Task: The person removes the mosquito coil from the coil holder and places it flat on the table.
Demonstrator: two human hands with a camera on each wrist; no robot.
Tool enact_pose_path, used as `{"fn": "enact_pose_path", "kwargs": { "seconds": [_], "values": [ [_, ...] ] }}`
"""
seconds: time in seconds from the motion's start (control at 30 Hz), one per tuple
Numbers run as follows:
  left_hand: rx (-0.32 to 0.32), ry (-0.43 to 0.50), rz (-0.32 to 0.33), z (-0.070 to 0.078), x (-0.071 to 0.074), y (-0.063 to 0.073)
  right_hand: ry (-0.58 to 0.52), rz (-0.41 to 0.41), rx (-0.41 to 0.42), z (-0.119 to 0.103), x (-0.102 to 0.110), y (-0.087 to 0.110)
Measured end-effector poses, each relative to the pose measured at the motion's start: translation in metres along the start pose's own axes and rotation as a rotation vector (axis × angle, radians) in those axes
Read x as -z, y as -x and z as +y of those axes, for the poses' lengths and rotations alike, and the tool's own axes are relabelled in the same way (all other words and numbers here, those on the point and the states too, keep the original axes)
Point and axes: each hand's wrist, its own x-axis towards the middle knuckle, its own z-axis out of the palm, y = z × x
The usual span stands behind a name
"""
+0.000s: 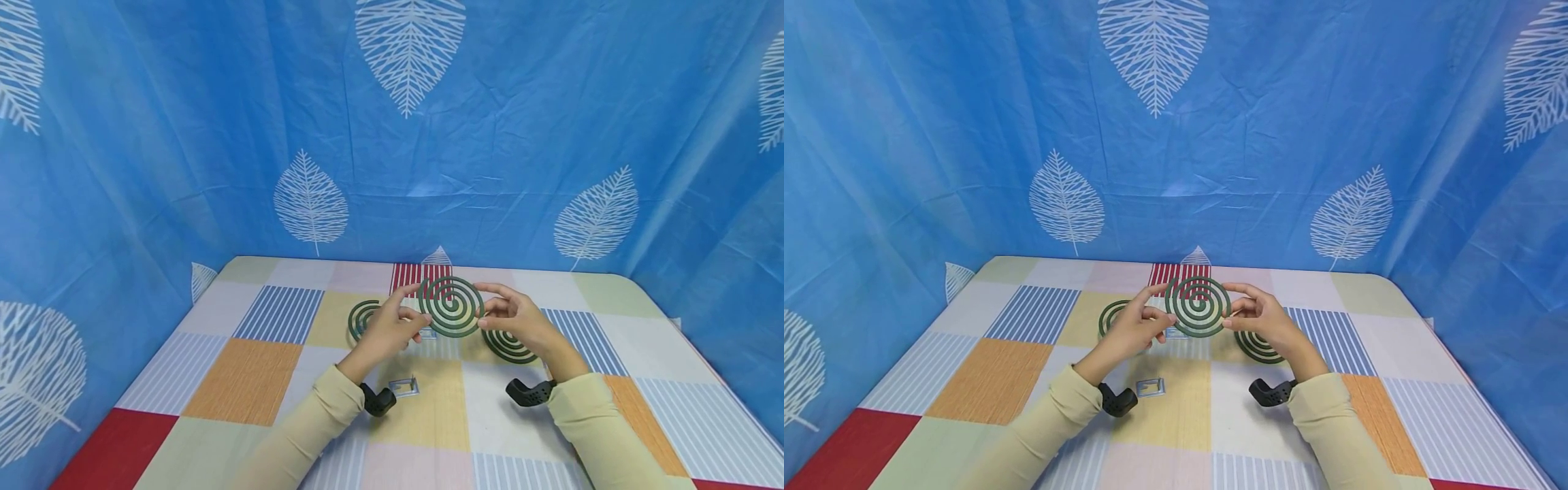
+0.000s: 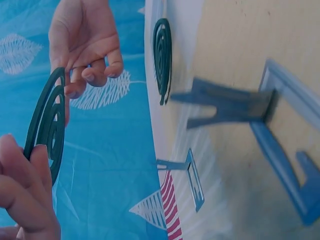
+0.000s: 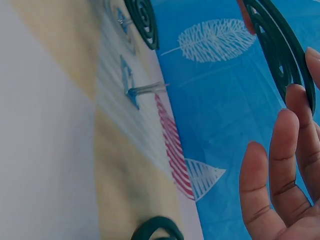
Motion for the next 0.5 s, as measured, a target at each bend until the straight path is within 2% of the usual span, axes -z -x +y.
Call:
{"fn": "enact_pose_path", "kwargs": {
  "seconds": [0.23, 0.5],
  "values": [
    [-0.002, 0.042, -0.024, 0.0, -0.01, 0.0, 0.002, -0.005, -0.02, 0.004, 0.005, 0.009],
    [0.018, 0.044, -0.034, 0.001, -0.022, 0.0, -0.036, -0.017, 0.007, 0.009, 0.013, 0.018]
  ]
}}
